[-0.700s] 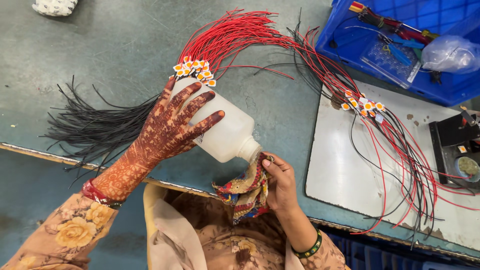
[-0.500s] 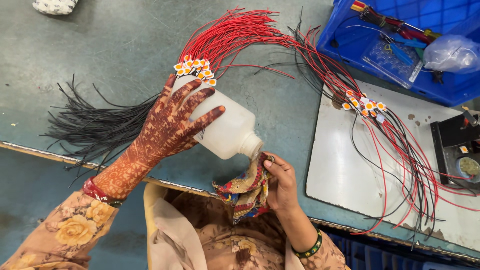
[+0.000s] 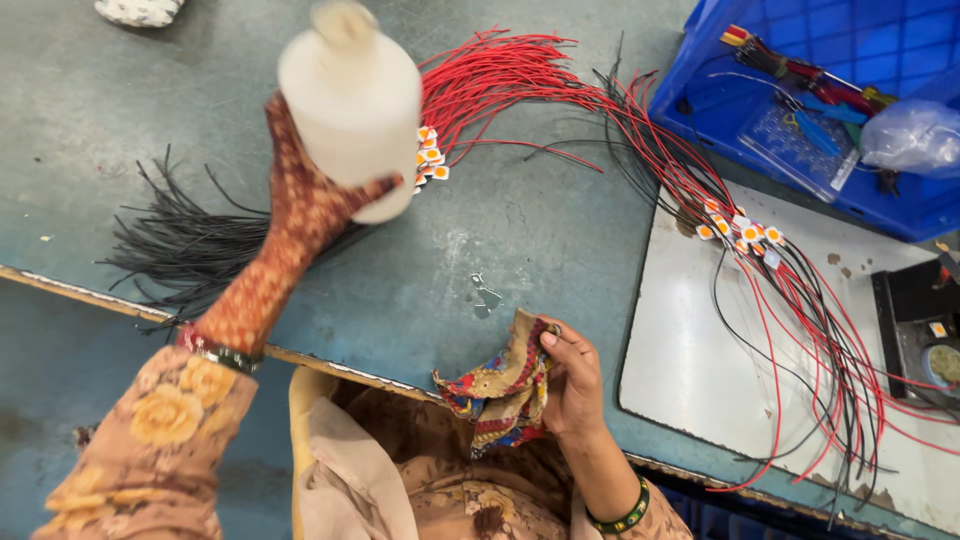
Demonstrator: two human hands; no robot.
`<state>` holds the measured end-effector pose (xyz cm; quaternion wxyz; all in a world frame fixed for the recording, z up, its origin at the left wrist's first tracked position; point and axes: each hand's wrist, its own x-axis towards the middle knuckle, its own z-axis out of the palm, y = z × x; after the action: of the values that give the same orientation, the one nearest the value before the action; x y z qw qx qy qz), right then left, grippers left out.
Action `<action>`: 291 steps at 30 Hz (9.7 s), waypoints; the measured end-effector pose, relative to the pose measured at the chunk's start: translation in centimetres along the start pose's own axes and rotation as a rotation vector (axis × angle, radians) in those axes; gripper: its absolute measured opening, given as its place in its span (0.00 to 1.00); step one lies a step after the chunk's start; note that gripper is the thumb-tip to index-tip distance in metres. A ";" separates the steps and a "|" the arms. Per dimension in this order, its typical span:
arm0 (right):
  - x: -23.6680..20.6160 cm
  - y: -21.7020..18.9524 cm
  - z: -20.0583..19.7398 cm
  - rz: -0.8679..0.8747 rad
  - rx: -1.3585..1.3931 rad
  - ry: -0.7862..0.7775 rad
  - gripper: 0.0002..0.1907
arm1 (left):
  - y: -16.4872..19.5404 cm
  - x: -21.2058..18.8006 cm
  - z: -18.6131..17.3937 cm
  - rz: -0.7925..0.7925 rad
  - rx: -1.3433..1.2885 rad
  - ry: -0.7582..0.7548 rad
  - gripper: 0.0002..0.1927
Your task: The person pours liquid from a white plastic bottle onto a cloth, then wipes small square components attached to red and black wire leads one at a time, laying each treated component back on the work table with its wire bundle.
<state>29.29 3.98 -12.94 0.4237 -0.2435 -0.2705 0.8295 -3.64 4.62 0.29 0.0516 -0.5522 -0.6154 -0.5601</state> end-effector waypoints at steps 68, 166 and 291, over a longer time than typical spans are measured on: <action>-4.0 -10.4 -2.1 -0.430 -0.731 0.148 0.05 | 9.0 -15.4 5.7 0.257 0.406 -0.590 0.22; 2.0 -11.8 7.6 -0.301 -1.107 -0.280 0.08 | 12.9 -15.5 6.8 -0.753 -0.678 -0.319 0.12; 3.5 -11.3 6.2 -0.643 -1.532 -0.202 0.08 | 8.3 -14.8 11.4 -0.831 -0.760 -0.384 0.14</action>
<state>29.99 11.00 -1.63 0.3308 -0.2996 -0.8523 0.2729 14.49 1.96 -8.73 -0.4855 -0.3363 -0.5346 -0.6045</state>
